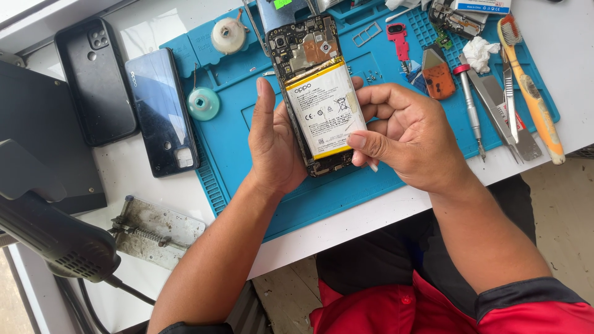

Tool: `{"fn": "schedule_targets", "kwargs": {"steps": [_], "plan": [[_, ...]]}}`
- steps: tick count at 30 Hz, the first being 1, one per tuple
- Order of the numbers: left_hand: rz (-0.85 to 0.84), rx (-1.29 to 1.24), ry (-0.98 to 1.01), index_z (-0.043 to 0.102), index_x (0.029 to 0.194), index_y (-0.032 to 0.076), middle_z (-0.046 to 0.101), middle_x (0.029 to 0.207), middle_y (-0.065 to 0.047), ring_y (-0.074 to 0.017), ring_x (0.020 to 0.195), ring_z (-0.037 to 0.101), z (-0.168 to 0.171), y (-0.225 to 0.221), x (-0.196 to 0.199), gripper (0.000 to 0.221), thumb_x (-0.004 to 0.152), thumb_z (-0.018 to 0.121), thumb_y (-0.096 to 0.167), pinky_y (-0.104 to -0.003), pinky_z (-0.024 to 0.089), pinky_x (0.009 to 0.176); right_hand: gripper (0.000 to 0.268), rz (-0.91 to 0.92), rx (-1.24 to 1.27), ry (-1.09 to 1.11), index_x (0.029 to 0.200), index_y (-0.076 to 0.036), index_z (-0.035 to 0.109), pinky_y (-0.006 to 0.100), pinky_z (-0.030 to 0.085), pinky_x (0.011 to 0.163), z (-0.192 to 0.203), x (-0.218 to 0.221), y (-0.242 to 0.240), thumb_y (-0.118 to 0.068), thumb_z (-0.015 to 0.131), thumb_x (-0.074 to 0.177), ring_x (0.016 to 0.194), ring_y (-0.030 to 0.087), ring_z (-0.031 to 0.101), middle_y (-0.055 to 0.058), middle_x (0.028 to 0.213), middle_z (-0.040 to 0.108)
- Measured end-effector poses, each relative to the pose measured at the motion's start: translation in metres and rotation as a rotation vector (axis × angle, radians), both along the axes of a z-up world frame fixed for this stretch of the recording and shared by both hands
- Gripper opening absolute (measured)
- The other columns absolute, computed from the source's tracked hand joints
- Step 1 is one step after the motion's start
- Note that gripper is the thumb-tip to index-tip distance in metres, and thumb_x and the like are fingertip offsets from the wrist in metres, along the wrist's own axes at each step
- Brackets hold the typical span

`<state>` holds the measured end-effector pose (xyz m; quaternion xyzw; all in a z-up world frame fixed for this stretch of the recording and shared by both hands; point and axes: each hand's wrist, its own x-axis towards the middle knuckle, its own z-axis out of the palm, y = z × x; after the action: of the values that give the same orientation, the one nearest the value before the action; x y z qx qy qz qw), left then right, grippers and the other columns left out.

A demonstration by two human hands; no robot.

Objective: Disassembling a smartphone to remove internal components including the battery and circuit boards.

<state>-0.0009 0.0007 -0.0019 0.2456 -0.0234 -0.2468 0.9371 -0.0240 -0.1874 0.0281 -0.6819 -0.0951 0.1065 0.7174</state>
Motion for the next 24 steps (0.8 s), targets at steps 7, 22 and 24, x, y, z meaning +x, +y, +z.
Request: {"fn": "schedule_targets", "kwargs": {"steps": [7,22,24], "plan": [[-0.001,0.022,0.008,0.047,0.149,-0.005,0.055,0.147,-0.030,-0.0464,0.131,0.059,0.000,-0.001,0.000,0.092,0.094,0.042,0.069,-0.059,0.050,0.113,0.048,0.001,-0.002,0.004,0.130,0.009,0.052,0.025,0.062,0.054,0.000,0.000,-0.001,-0.008,0.071,0.090,0.063,0.019,0.070,0.025,0.114,0.070],[0.002,-0.012,-0.035,0.053,0.147,-0.005,0.062,0.142,-0.026,-0.0409,0.126,0.065,-0.011,-0.001,0.000,0.087,0.100,0.042,0.068,-0.056,0.055,0.107,0.046,-0.014,-0.068,-0.011,0.129,0.009,0.051,0.022,0.052,0.045,0.002,-0.002,0.001,-0.010,0.070,0.092,0.063,0.020,0.070,0.025,0.117,0.070],[0.015,0.019,-0.042,0.054,0.146,0.000,0.063,0.141,-0.025,-0.0420,0.124,0.066,-0.010,0.000,0.000,0.084,0.099,0.044,0.068,-0.057,0.056,0.105,0.044,-0.014,-0.076,-0.027,0.129,0.009,0.050,0.022,0.051,0.044,0.002,-0.003,0.001,-0.008,0.069,0.092,0.063,0.021,0.070,0.025,0.118,0.069]]}}
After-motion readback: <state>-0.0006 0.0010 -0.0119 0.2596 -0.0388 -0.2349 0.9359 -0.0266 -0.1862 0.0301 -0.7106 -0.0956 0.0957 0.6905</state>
